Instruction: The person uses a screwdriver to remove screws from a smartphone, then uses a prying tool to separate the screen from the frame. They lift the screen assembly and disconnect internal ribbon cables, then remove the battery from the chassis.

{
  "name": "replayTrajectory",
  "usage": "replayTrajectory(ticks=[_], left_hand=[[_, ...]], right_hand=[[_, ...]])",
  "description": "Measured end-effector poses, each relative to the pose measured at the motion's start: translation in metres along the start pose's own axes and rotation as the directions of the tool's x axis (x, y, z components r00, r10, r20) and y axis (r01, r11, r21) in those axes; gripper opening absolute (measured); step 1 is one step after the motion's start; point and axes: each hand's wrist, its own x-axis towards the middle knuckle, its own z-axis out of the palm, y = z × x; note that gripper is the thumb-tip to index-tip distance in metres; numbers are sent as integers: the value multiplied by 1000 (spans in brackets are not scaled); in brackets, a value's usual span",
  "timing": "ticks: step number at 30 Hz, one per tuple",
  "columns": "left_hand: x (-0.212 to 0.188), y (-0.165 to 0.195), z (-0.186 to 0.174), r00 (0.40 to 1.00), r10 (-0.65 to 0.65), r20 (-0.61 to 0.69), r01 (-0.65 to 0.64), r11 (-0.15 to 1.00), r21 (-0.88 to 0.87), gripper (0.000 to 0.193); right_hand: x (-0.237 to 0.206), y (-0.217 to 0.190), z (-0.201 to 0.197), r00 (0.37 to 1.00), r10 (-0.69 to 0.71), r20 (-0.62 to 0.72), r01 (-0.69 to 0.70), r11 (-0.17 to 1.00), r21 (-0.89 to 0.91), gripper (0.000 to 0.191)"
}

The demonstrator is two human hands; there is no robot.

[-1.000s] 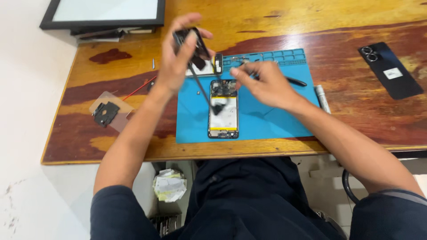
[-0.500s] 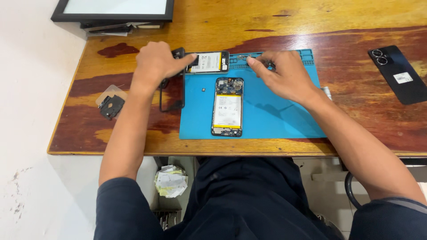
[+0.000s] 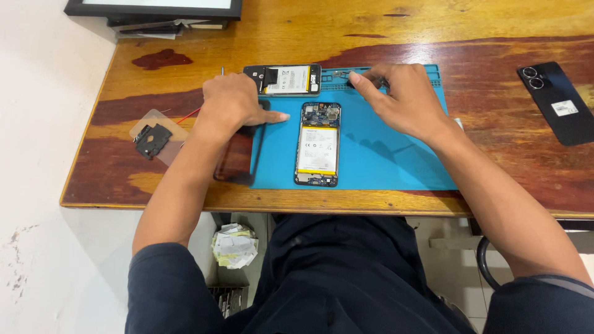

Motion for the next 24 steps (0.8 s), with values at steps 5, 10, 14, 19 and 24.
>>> replayTrajectory(ticks=[5, 10, 14, 19, 24], left_hand=[[7, -1, 6, 998, -14, -64, 12, 999, -39, 79], [10, -8, 3, 998, 16, -60, -20, 998, -65, 71], [11, -13, 0, 999, 26, -37, -29, 996, -81, 65], [15, -17, 2, 999, -26, 24, 28, 997, -77, 61], [14, -17, 9, 999, -31, -9, 30, 995, -92, 60]], right_hand=[[4, -1, 1, 999, -19, -26, 19, 1000, -4, 42], [10, -3, -3, 999, 26, -21, -26, 1000, -3, 41], [14, -4, -4, 999, 5, -42, -7, 999, -33, 41], [15, -4, 4, 999, -22, -37, 21, 999, -32, 41], [11, -2, 7, 999, 8, -31, -11, 997, -70, 41]])
